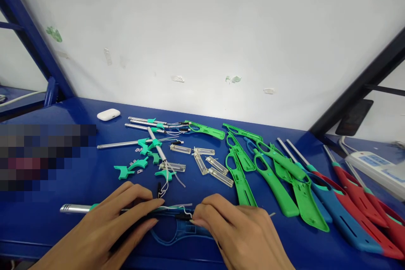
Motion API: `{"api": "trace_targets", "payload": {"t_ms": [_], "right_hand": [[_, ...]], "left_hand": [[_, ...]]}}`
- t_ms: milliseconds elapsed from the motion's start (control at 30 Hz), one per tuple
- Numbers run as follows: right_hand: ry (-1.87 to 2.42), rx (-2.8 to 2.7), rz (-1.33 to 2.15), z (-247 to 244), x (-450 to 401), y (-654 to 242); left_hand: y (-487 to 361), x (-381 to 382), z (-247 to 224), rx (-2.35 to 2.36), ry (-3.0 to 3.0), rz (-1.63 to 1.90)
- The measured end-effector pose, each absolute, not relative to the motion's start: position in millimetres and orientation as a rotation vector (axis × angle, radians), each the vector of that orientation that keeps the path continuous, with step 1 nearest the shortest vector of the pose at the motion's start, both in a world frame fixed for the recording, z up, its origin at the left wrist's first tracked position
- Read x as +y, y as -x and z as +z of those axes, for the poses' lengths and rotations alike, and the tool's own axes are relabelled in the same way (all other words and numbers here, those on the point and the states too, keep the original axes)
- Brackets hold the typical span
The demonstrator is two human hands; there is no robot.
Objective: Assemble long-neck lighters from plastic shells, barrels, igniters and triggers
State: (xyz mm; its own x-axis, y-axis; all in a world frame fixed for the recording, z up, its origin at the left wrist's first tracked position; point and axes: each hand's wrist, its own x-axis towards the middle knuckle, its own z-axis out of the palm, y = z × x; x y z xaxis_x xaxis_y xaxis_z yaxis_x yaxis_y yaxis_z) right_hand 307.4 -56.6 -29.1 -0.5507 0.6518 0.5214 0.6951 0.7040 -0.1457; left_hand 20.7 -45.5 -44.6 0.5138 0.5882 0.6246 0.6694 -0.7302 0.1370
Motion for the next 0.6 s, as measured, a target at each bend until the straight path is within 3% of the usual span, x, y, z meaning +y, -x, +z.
{"api": "trace_targets", "payload": {"t_ms": [600], "right_hand": [[0.894, -2.395, -0.335, -21, -55, -305]], "left_hand": [[-19, -44, -49, -1.128, 2.686, -0.928]]}}
